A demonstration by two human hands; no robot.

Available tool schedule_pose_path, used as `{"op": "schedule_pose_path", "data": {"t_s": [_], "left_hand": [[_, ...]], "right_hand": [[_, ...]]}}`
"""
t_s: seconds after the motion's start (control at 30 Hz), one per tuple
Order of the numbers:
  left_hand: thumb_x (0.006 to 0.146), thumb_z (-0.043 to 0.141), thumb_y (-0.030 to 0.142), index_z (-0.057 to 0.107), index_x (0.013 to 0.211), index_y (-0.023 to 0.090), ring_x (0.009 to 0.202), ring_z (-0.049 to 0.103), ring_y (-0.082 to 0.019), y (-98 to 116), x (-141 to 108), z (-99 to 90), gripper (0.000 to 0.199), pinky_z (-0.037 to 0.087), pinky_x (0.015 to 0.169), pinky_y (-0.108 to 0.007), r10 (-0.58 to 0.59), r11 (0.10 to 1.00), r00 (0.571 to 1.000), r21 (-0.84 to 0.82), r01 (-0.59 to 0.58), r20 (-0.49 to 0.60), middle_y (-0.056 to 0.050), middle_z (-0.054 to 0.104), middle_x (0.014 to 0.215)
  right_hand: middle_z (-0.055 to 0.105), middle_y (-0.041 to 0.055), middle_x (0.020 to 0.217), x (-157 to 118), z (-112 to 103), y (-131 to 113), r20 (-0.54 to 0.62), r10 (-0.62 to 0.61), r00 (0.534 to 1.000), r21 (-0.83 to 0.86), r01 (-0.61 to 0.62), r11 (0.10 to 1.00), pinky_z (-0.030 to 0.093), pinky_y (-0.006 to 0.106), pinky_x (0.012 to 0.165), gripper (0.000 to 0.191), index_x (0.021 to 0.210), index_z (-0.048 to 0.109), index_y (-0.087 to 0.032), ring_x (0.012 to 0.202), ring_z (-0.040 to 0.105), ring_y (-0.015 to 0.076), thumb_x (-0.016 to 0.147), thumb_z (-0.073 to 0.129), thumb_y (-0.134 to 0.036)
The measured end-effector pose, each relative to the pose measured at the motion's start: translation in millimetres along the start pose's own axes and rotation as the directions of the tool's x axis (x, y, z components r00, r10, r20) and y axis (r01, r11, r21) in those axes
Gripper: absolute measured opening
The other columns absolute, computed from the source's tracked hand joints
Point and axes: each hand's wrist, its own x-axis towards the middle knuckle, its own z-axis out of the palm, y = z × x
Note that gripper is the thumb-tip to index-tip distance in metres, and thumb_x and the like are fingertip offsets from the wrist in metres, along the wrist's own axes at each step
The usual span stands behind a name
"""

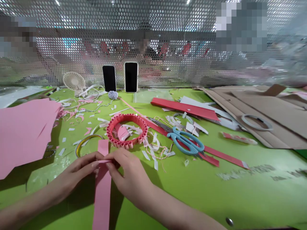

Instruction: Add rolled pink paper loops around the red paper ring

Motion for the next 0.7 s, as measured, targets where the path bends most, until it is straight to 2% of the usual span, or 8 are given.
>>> {"op": "schedule_pose_path", "data": {"t_s": [0.1, 0.23, 0.43, 0.57, 0.7], "left_hand": [[0.081, 0.045, 0.040, 0.051, 0.074, 0.018, 0.062, 0.041, -0.011, -1.0, 2.3, 1.0, 0.024, 0.034, 0.060, -0.022, -0.006, 1.000, 1.000, -0.013, 0.005, -0.024, 0.004, 0.042, 0.064], [0.081, 0.046, 0.044, 0.051, 0.075, 0.018, 0.062, 0.038, -0.010, -3.1, 2.8, 1.9, 0.027, 0.032, 0.060, -0.022, -0.054, 0.997, 0.999, -0.049, 0.054, 0.006, 0.005, 0.040, 0.063], [0.079, 0.050, 0.044, 0.047, 0.074, 0.019, 0.062, 0.043, -0.011, -6.1, 2.0, 1.4, 0.026, 0.033, 0.058, -0.023, -0.104, 0.971, 0.992, -0.207, 0.117, 0.070, 0.004, 0.043, 0.063], [0.078, 0.051, 0.043, 0.048, 0.072, 0.018, 0.059, 0.039, -0.010, -5.2, 3.9, -1.4, 0.026, 0.029, 0.057, -0.023, -0.089, 0.990, 0.996, -0.112, 0.092, 0.029, 0.005, 0.040, 0.060], [0.078, 0.050, 0.042, 0.050, 0.075, 0.018, 0.058, 0.037, -0.011, -4.9, 5.4, -2.5, 0.024, 0.028, 0.056, -0.023, -0.022, 1.000, 1.000, -0.002, 0.022, -0.007, 0.006, 0.039, 0.060]], "right_hand": [[0.062, 0.0068, 0.072, -2.1, 1.2, 1.7, 0.044, -0.072, 0.996, -0.112, 0.077, 0.991, 0.043, 0.025, 0.058, 0.020, 0.086, 0.061, -0.013, 0.066, 0.056, 0.0158, 0.081, 0.041, -0.012], [0.063, 0.0064, 0.069, -4.3, 2.0, 3.5, 0.127, -0.082, 0.989, -0.174, 0.104, 0.979, 0.042, 0.026, 0.054, 0.030, 0.101, 0.059, -0.015, 0.060, 0.056, 0.0163, 0.081, 0.036, -0.012], [0.063, 0.0046, 0.070, -3.5, -0.7, 1.1, 0.101, -0.090, 0.991, -0.106, 0.100, 0.989, 0.042, 0.025, 0.056, 0.024, 0.087, 0.062, -0.017, 0.062, 0.056, 0.0149, 0.080, 0.039, -0.011], [0.064, 0.0043, 0.074, -0.7, -3.1, -0.3, 0.119, -0.019, 0.993, 0.024, 0.017, 1.000, 0.044, 0.025, 0.060, 0.017, 0.084, 0.062, -0.017, 0.067, 0.057, 0.0143, 0.080, 0.045, -0.014], [0.063, 0.0021, 0.076, 2.4, -3.5, -0.7, 0.130, 0.090, 0.987, 0.165, -0.111, 0.980, 0.045, 0.025, 0.063, 0.012, 0.085, 0.061, -0.019, 0.069, 0.058, 0.0133, 0.079, 0.050, -0.019]]}}
